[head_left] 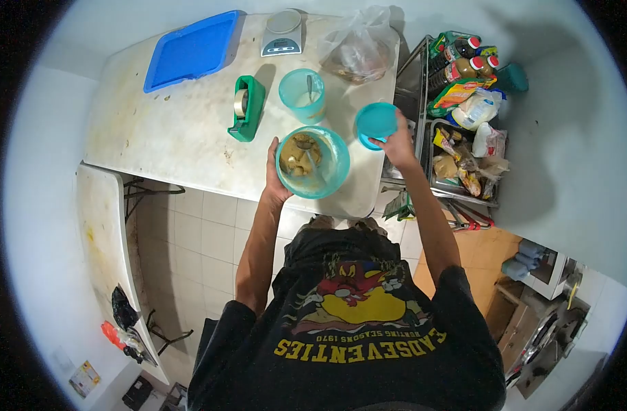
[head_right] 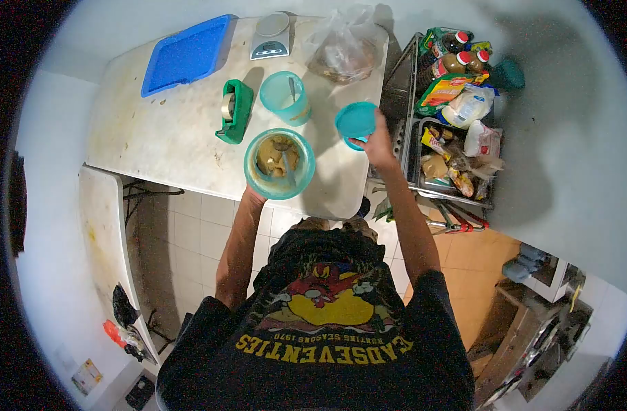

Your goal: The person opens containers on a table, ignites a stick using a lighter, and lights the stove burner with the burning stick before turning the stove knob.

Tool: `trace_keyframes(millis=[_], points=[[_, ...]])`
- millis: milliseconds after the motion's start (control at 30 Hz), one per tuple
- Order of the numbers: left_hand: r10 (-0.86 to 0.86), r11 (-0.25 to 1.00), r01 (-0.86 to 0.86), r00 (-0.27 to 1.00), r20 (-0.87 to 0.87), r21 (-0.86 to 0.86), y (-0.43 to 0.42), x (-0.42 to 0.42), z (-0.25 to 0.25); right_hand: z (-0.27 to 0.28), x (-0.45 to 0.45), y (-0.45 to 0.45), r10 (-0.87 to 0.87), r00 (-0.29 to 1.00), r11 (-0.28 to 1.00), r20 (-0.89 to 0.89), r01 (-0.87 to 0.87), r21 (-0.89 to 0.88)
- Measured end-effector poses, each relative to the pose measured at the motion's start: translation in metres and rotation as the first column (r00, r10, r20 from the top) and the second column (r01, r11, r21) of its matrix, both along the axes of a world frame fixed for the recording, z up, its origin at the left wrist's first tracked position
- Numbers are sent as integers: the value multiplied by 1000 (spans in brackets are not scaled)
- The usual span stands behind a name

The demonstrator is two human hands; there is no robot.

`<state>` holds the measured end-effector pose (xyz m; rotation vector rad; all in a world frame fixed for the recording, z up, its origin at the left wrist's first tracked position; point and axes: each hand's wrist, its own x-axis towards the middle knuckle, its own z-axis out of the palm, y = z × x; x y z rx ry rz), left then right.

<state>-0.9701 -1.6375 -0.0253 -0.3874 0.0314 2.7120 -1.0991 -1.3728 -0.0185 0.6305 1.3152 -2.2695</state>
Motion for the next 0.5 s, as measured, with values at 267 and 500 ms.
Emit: trace_keyframes(millis=[267, 500], points=[[72, 986, -71, 997, 5, -150, -5, 16, 5, -81, -36, -54, 20, 999, 962, 45, -31, 272], [80, 995, -79, 997, -7, 60, -9, 22, -9, -105, -48, -68, 79, 994, 992, 81, -86, 87]])
